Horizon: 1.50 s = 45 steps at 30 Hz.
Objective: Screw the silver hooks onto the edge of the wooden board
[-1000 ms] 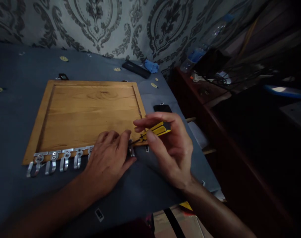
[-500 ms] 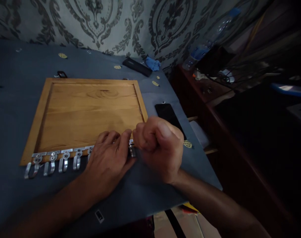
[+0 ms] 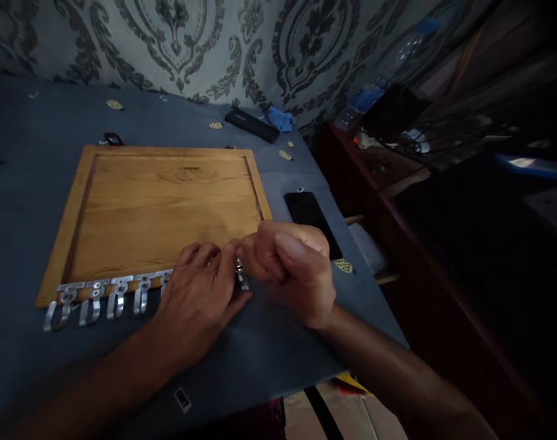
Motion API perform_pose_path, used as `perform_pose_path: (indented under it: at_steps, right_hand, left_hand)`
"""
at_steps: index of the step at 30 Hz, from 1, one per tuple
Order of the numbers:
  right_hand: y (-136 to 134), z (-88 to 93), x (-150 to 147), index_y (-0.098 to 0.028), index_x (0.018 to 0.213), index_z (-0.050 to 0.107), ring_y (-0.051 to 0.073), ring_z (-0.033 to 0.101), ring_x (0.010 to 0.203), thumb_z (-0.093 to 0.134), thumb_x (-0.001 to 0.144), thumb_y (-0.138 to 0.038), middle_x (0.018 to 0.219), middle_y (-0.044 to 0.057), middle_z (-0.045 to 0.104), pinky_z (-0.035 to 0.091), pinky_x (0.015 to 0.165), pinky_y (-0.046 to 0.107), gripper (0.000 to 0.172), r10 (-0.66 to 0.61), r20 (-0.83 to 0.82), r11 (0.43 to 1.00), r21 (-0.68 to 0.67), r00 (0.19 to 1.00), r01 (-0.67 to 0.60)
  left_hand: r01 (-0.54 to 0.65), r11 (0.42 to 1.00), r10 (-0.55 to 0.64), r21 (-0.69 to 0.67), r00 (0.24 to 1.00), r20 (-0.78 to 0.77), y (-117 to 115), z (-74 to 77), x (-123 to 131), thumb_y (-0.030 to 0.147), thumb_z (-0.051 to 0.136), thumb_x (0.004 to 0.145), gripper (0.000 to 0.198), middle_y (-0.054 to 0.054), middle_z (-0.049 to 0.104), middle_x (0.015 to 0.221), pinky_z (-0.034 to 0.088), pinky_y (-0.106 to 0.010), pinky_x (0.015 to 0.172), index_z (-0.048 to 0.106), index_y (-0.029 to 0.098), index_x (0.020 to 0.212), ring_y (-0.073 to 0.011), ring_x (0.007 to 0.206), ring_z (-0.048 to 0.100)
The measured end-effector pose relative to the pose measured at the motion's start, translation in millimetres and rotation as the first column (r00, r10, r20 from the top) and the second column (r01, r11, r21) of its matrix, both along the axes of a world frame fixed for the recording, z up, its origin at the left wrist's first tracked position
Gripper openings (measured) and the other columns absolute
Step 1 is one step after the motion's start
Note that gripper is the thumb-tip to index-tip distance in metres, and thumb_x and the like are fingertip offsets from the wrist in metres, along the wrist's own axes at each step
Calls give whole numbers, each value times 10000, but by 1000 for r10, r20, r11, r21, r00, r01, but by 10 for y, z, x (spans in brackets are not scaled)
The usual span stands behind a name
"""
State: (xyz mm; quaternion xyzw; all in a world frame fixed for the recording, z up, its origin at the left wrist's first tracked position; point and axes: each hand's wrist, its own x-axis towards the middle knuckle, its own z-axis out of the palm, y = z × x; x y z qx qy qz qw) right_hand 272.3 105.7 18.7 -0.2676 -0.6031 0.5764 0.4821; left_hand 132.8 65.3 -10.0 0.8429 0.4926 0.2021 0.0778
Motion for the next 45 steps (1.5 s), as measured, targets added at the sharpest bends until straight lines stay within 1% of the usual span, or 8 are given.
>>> perform_pose_path:
  at_steps: [3, 5, 9, 13, 18, 23, 39, 45]
  right_hand:
    - [0, -10, -11, -208, 569, 411, 92, 303, 460, 514, 925, -360, 509, -48, 365, 260, 484, 283, 400, 42, -161, 997, -51, 986, -51]
    - [-2, 40, 10, -203, 559, 409, 88, 301, 451, 506, 932, -339, 497, -50, 356, 251, 476, 274, 409, 11, -198, 998, -54, 980, -22]
    - [-26, 256, 133, -209, 535, 373, 82, 279, 408, 532, 901, -330, 470, -53, 318, 286, 452, 268, 417, -97, -200, 995, -6, 975, 97]
    - [-60, 376, 220, -208, 521, 382, 81, 290, 393, 580, 858, -327, 462, -48, 318, 303, 437, 270, 408, -90, -181, 996, 1, 979, 92]
    - [-75, 247, 139, -211, 505, 386, 78, 257, 393, 552, 880, -340, 446, -54, 310, 270, 428, 261, 430, -114, -243, 992, -76, 963, 98]
    - [-68, 141, 66, -204, 511, 385, 74, 265, 395, 554, 883, -337, 439, -57, 315, 260, 429, 251, 430, -120, -269, 992, -81, 956, 102]
    - [-39, 64, -4, -207, 525, 356, 71, 268, 401, 521, 899, -321, 454, -65, 314, 264, 439, 245, 425, -98, -270, 995, -31, 958, 93]
    - [-62, -5, -45, -199, 527, 396, 76, 298, 425, 540, 916, -308, 468, -57, 346, 254, 449, 259, 429, -79, -275, 997, -41, 958, 70]
  left_hand:
    - [-3, 1000, 3, 4, 1000, -3, -1, -6, -3, 269, 658, 867, 421, -70, 671, 933, 458, -455, 855, 446, 161, 1214, -301, 935, 599]
    - [-12, 1000, 12, 9, 1000, -10, -3, -8, -5, 267, 664, 861, 441, -74, 670, 943, 461, -451, 860, 437, 154, 1222, -300, 946, 602]
    - [-39, 999, 39, -9, 999, -22, -10, -4, -6, 264, 665, 855, 488, -74, 676, 963, 462, -454, 882, 417, 162, 1262, -299, 962, 610]
    - [-40, 999, 40, -6, 999, -31, -14, -2, -5, 270, 686, 843, 540, -86, 677, 982, 458, -453, 898, 408, 143, 1288, -299, 970, 612]
    - [-49, 999, 49, -5, 999, -23, -9, -7, -3, 279, 668, 856, 495, -70, 674, 947, 461, -446, 879, 422, 168, 1272, -300, 947, 618]
    - [-44, 999, 45, 9, 999, -31, -4, -4, -4, 281, 666, 857, 496, -74, 679, 938, 464, -444, 864, 419, 160, 1270, -301, 936, 619]
    - [-19, 1000, 19, -3, 1000, -17, -5, 6, -2, 259, 650, 864, 388, -70, 667, 926, 467, -464, 860, 461, 168, 1191, -305, 928, 604]
    - [-7, 1000, 8, 5, 1000, -14, -6, 10, -6, 262, 680, 853, 433, -70, 664, 916, 467, -464, 868, 463, 160, 1213, -306, 941, 599]
